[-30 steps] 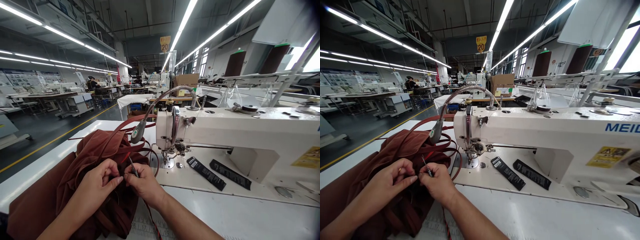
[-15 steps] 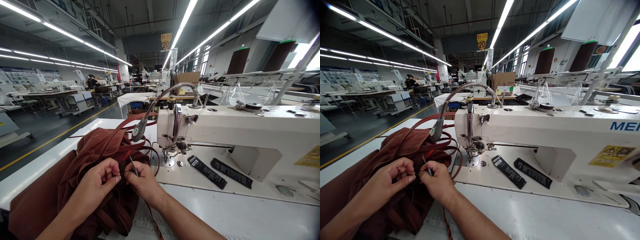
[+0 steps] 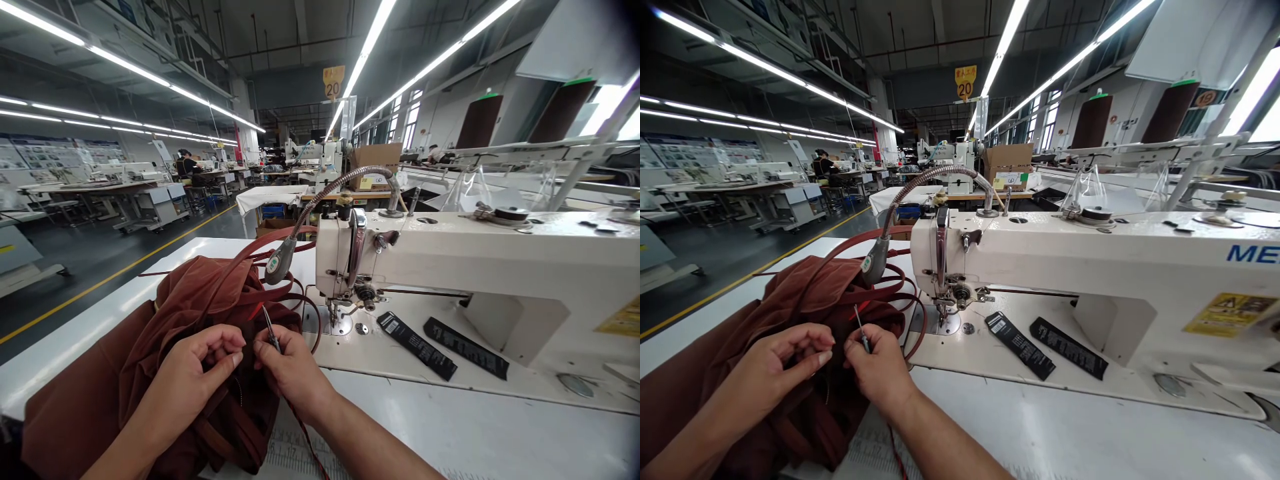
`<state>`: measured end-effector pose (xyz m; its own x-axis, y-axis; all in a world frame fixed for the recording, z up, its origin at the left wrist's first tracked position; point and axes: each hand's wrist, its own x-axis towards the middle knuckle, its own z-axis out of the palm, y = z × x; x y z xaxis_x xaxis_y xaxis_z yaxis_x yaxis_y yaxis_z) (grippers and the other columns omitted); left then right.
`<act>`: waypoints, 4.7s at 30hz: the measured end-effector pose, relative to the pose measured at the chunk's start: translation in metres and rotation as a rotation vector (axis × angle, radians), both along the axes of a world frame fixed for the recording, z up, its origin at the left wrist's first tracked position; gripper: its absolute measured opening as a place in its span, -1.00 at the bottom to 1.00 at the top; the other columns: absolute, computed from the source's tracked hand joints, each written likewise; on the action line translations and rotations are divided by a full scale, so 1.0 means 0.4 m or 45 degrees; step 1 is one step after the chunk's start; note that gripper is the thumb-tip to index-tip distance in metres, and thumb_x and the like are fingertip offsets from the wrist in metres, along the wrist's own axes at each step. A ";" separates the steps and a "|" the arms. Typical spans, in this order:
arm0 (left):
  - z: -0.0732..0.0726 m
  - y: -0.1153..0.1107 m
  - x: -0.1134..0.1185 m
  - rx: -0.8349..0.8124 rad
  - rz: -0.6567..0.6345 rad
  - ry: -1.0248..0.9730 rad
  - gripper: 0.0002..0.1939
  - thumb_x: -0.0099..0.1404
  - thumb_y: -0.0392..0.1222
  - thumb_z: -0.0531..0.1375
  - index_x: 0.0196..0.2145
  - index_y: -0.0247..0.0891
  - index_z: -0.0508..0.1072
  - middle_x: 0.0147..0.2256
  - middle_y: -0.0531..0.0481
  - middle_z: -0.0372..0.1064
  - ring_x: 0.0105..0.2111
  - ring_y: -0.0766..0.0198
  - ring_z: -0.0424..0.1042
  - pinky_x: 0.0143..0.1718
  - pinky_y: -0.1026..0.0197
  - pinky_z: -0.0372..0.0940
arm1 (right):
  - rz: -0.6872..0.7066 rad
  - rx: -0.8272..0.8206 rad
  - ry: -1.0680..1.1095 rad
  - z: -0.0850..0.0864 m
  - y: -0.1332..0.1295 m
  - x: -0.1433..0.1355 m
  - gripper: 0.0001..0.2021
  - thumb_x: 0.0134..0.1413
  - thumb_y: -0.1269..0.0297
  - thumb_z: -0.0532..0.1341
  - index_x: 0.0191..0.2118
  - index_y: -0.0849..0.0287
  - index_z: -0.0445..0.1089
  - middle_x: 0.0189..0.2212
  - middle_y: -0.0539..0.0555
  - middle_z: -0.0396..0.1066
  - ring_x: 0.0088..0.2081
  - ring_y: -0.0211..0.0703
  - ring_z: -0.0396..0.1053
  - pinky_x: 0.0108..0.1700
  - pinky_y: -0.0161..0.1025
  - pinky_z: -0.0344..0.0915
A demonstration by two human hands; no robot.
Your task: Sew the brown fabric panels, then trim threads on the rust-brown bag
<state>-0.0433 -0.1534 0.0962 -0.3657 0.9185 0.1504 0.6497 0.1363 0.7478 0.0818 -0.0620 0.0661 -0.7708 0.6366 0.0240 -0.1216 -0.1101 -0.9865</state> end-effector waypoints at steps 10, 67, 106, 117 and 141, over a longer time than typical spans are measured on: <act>0.001 0.000 0.008 0.051 0.065 0.027 -0.75 0.09 -0.11 0.11 -0.28 -0.24 0.41 -0.40 0.02 0.41 -0.40 0.28 0.35 -0.33 0.27 0.28 | 0.033 0.120 0.040 -0.003 -0.073 0.083 -0.56 0.06 -0.12 -0.02 -0.43 0.24 0.20 -0.60 -0.04 0.09 -0.54 -0.33 0.03 -0.53 -0.38 -0.01; -0.006 0.006 0.038 -0.005 0.153 0.098 -0.75 0.11 -0.05 0.11 -0.28 -0.19 0.23 -0.52 0.14 0.17 -0.56 0.39 0.18 -0.51 0.34 0.18 | -0.168 0.214 0.004 0.001 0.001 0.001 -0.90 -0.03 0.42 0.05 -0.52 0.19 0.17 -0.67 -0.10 0.10 -0.59 -0.34 0.04 -0.54 -0.40 0.01; 0.012 -0.007 0.022 -0.111 0.046 -0.166 -0.58 0.07 -0.01 0.08 -0.19 -0.33 0.40 -0.41 0.00 0.35 -0.66 0.45 0.20 -0.60 0.36 0.16 | 0.219 0.003 0.102 -0.013 -0.070 0.081 -0.52 -0.03 -0.16 0.07 -0.30 0.25 0.24 -0.67 -0.12 0.05 -0.66 -0.41 -0.05 -0.63 -0.42 -0.07; 0.008 -0.010 0.020 -0.134 0.013 -0.122 -0.59 0.12 -0.04 0.05 -0.14 -0.33 0.36 -0.63 0.14 0.19 -0.65 0.41 0.19 -0.58 0.36 0.14 | 0.172 -0.201 0.004 -0.010 -0.052 0.071 -0.66 0.06 0.00 0.05 -0.33 0.24 0.24 -0.73 -0.15 0.08 -0.79 -0.48 -0.14 -0.72 -0.45 -0.19; 0.008 -0.007 0.024 -0.101 -0.002 -0.049 -0.64 0.16 -0.09 0.04 -0.14 -0.32 0.38 -0.60 0.11 0.21 -0.64 0.40 0.21 -0.54 0.34 0.17 | 0.227 0.055 -0.218 0.017 -0.025 0.068 -0.79 0.19 0.31 -0.04 -0.44 0.22 0.20 -0.74 -0.15 0.09 -0.75 -0.47 -0.08 -0.67 -0.47 -0.13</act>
